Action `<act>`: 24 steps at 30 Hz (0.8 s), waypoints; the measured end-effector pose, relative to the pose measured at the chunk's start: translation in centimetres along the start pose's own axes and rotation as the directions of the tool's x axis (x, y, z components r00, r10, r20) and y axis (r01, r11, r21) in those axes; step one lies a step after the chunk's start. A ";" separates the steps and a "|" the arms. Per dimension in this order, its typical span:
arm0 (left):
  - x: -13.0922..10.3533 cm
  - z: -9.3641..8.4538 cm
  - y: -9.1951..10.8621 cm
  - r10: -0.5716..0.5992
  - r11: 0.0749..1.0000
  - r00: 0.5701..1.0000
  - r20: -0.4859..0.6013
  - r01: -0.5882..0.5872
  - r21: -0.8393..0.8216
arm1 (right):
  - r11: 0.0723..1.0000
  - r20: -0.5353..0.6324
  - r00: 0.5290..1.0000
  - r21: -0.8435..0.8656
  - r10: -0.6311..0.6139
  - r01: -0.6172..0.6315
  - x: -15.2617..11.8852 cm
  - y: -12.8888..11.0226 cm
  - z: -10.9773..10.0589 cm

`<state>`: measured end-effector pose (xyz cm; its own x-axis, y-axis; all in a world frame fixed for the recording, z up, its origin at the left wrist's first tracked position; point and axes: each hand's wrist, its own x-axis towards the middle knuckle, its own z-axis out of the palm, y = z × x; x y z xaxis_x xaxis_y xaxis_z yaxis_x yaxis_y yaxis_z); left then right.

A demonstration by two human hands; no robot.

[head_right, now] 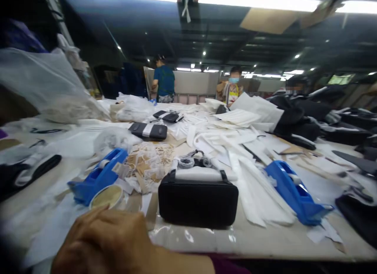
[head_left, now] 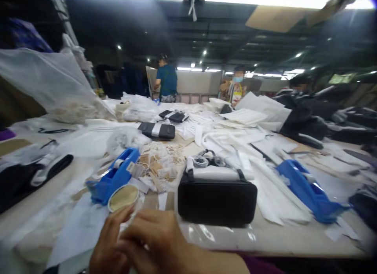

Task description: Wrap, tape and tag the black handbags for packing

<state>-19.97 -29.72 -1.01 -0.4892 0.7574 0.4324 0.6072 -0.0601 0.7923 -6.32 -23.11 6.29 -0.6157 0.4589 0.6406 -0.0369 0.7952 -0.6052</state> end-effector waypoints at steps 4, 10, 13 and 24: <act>0.4 6.2 2.5 -0.108 0.970 0.961 0.254 0.158 -0.187 | 0.958 -0.519 0.845 -0.157 0.128 -0.241 -8.6 1.3 -10.8; 3.9 13.6 3.3 -0.230 0.853 0.872 0.432 0.394 -0.342 | 0.666 -0.629 0.373 0.325 0.682 -0.671 -16.7 8.2 -20.1; 4.1 15.2 3.5 -0.252 0.884 0.877 0.408 0.381 -0.272 | 0.548 -0.486 0.310 0.489 0.817 -0.679 -18.3 10.1 -19.2; 10.3 16.5 5.4 -0.424 0.739 0.773 0.472 0.596 -0.314 | 0.403 -0.261 0.309 0.632 0.915 -0.662 -14.6 17.0 -25.4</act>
<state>-11.47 -11.52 0.61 -0.3400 0.9179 -0.2045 -0.0401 0.2031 0.9783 22.00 -6.25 -1.38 -0.0188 0.9724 -0.2325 -0.1047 -0.2332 -0.9668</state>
